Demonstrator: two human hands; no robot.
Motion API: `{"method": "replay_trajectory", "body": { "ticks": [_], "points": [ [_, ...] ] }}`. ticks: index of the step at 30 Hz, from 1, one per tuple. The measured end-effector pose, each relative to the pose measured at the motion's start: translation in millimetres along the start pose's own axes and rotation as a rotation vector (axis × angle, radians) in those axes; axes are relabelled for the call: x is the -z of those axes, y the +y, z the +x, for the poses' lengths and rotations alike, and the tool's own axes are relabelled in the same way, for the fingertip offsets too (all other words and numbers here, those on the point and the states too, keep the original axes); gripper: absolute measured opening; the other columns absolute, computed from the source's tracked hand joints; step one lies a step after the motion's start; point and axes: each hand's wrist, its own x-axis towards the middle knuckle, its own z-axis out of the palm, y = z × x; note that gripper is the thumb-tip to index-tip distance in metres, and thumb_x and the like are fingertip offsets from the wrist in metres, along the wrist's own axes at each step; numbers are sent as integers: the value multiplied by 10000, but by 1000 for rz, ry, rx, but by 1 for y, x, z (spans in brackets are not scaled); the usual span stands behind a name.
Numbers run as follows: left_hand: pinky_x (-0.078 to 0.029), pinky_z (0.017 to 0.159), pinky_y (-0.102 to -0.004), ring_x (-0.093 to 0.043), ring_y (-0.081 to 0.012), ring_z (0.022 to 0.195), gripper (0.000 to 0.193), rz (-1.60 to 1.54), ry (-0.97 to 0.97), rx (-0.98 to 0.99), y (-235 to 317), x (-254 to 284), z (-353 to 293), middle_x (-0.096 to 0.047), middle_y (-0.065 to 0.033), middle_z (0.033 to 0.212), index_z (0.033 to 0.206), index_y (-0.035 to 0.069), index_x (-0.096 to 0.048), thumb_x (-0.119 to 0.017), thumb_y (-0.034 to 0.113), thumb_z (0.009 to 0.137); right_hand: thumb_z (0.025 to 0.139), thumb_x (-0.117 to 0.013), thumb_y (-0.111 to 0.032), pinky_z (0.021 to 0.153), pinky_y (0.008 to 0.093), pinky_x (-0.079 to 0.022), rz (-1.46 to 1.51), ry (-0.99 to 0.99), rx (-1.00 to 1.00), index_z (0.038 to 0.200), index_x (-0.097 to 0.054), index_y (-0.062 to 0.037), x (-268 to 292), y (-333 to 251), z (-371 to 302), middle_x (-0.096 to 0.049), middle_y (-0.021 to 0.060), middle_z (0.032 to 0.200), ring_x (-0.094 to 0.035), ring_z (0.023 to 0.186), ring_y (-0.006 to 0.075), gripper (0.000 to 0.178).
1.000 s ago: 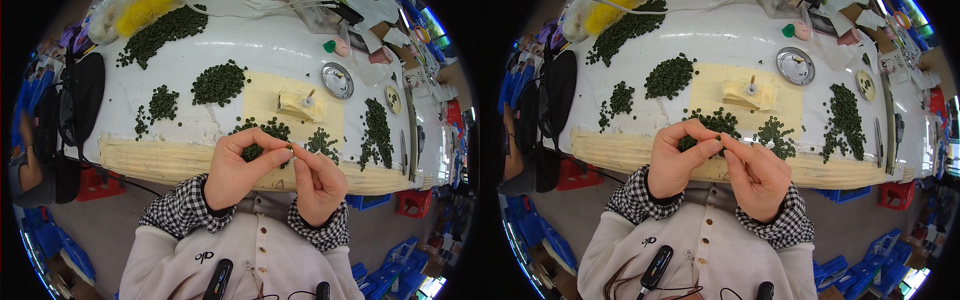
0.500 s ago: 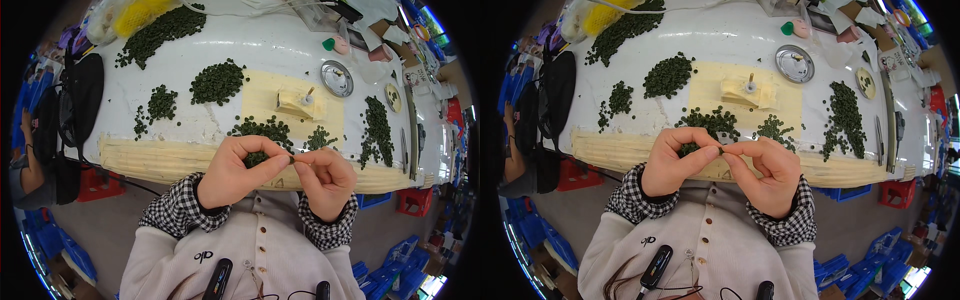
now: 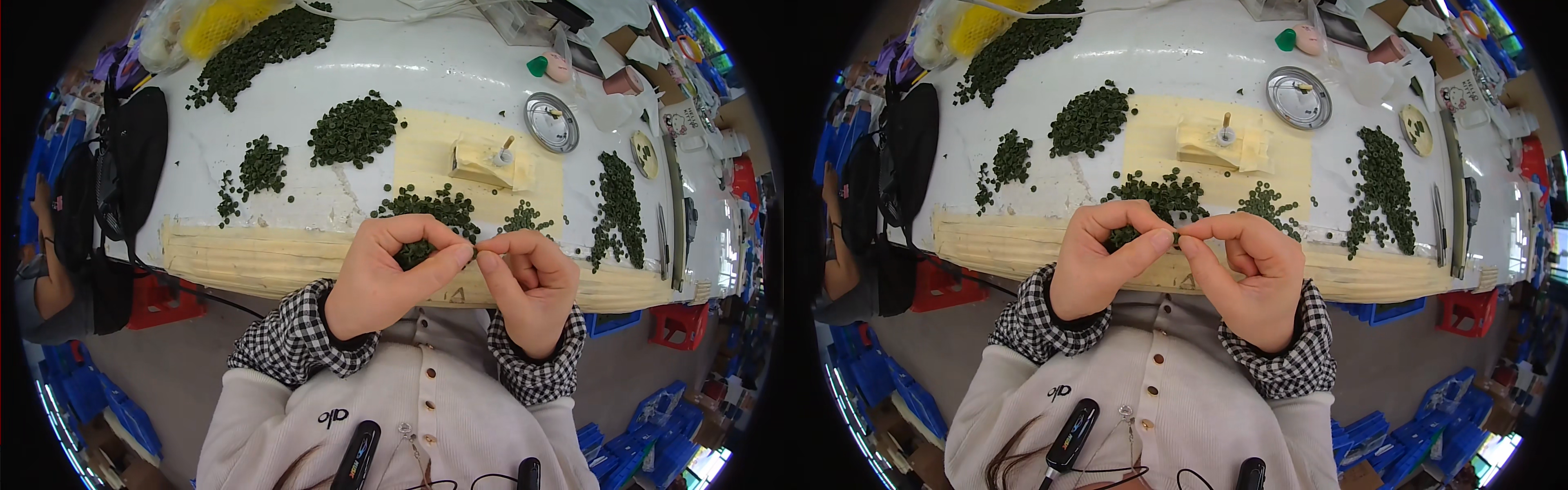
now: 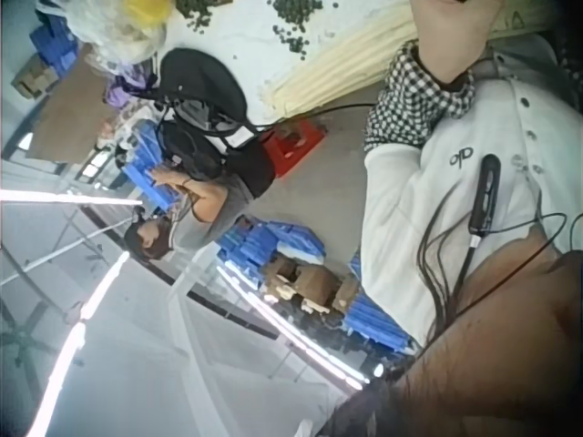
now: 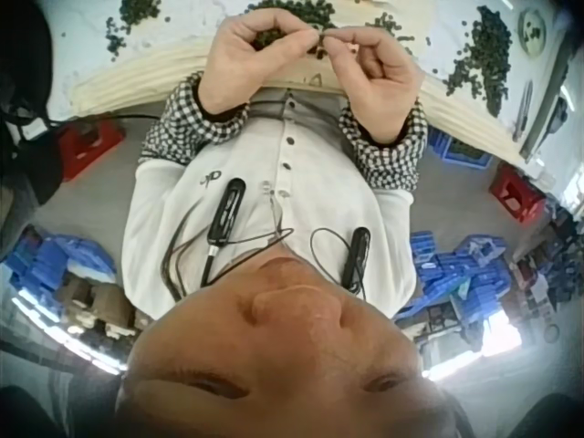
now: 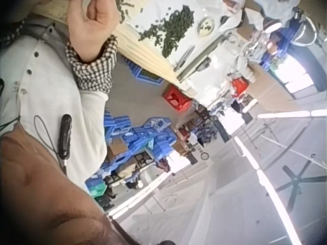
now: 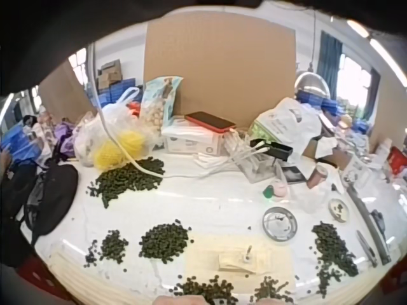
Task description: The person is inspecting and sorting small green plastic parts on a workbench.
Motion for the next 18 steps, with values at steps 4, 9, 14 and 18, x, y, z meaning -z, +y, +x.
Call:
{"method": "replay_trajectory", "body": {
  "ticks": [4,9,14,18],
  "points": [
    [-294,486,-174,-372,5,548,129,-54,18,53,1,-1,0,-500,53,631,785,4,-598,-569,85,882,718,-690,11,433,198,-219,-80,43,134,880,-660,-23,-4,1,0,-347,-47,534,-280,458,34,169],
    [-303,497,-176,-383,0,558,130,-21,32,14,0,-1,0,-505,50,640,784,1,-600,-569,81,881,692,-715,21,416,245,-300,-309,59,324,883,-672,-40,-3,-2,1,-419,14,539,-381,440,112,205],
    [-381,608,-205,-472,-41,660,105,43,24,-88,0,-1,-1,-575,1,715,800,-22,-612,-575,54,863,679,-727,24,415,274,-346,-450,96,455,874,-675,-43,-2,-3,1,-474,33,548,-429,442,152,212],
    [-397,655,-220,-497,-61,706,82,30,-1,-40,1,2,0,-596,-23,747,809,-29,-617,-580,35,846,684,-717,30,411,263,-324,-361,82,411,879,-673,-37,-3,-2,1,-435,24,527,-405,436,134,211]
  ]
}}
